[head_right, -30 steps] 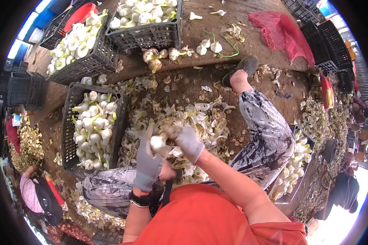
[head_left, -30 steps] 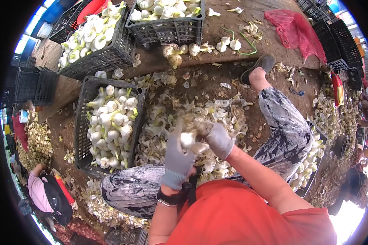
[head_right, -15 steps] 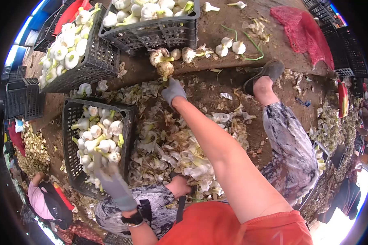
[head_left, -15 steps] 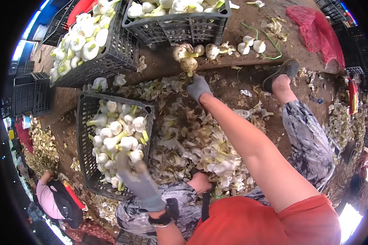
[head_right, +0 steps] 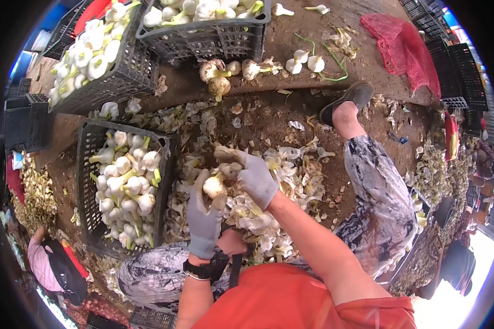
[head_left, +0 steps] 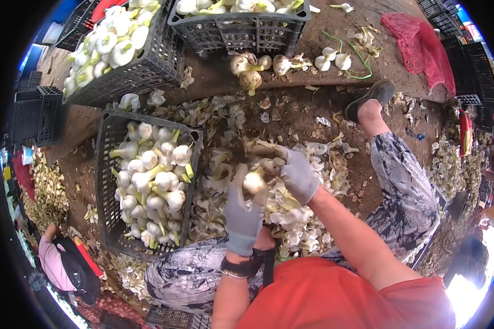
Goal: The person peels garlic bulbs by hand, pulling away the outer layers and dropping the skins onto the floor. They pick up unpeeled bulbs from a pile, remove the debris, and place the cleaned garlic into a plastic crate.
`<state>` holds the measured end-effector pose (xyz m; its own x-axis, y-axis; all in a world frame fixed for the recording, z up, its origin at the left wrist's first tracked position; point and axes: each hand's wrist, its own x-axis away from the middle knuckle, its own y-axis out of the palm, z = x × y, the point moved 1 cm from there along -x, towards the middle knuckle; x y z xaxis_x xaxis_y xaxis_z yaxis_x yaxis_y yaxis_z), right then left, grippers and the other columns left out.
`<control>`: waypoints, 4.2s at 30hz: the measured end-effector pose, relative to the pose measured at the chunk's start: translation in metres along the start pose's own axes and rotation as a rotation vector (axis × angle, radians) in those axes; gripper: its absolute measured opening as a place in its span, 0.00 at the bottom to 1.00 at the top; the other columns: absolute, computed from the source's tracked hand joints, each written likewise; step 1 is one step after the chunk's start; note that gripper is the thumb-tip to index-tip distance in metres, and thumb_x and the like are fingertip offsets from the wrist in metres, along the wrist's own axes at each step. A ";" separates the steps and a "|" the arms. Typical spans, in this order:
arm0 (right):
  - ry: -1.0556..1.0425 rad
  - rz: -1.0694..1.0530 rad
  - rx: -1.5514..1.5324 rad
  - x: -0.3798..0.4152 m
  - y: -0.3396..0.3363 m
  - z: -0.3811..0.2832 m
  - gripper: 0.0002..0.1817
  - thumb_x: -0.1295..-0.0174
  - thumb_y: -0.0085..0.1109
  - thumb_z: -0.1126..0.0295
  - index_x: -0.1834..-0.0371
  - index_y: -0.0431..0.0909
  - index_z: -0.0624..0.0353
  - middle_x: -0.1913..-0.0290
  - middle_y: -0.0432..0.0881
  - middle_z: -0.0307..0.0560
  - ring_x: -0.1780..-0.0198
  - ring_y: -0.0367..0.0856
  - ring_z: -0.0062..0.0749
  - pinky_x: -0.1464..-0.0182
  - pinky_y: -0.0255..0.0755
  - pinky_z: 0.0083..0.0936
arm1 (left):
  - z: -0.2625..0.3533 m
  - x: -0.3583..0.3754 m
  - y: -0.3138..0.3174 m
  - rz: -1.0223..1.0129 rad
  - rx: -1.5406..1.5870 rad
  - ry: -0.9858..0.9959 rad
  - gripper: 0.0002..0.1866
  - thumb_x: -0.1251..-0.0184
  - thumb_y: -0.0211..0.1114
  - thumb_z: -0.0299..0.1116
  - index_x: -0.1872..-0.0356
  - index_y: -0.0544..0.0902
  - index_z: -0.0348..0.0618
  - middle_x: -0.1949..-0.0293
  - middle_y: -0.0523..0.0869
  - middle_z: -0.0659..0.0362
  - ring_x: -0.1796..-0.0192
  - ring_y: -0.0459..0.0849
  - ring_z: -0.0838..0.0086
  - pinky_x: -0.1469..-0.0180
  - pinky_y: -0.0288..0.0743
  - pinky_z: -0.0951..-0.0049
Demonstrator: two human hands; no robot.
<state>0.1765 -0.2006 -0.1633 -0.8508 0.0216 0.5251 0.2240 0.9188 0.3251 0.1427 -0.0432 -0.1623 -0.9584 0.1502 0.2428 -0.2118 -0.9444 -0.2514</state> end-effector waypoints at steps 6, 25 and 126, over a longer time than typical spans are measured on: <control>0.032 -0.014 0.406 0.049 -0.003 0.006 0.14 0.37 0.64 0.66 0.54 0.84 0.65 0.65 0.85 0.36 0.65 0.75 0.13 0.62 0.73 0.18 | 0.045 0.028 -0.004 -0.028 0.096 0.051 0.30 0.31 0.62 0.40 0.34 0.68 0.32 0.38 0.75 0.52 0.38 0.74 0.67 0.36 0.68 0.70; -0.244 -0.030 0.474 0.122 -0.009 -0.011 0.12 0.39 0.62 0.77 0.52 0.81 0.65 0.63 0.86 0.48 0.62 0.77 0.19 0.57 0.74 0.23 | 0.067 0.067 0.002 -0.130 0.671 -0.203 0.22 0.22 0.49 0.39 0.36 0.71 0.36 0.44 0.78 0.54 0.44 0.78 0.72 0.44 0.75 0.73; -0.233 -0.053 0.394 0.147 -0.035 -0.034 0.20 0.42 0.61 0.84 0.45 0.80 0.60 0.55 0.82 0.38 0.55 0.78 0.19 0.50 0.73 0.17 | 0.068 0.069 -0.014 -0.458 0.177 -0.103 0.11 0.30 0.61 0.31 0.54 0.80 0.35 0.65 0.83 0.61 0.61 0.81 0.80 0.61 0.75 0.77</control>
<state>0.0601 -0.2434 -0.0707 -0.9504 0.0170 0.3107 0.0176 0.9998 -0.0010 0.0929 -0.0400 -0.0785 -0.7490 0.5395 0.3847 -0.5617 -0.8249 0.0634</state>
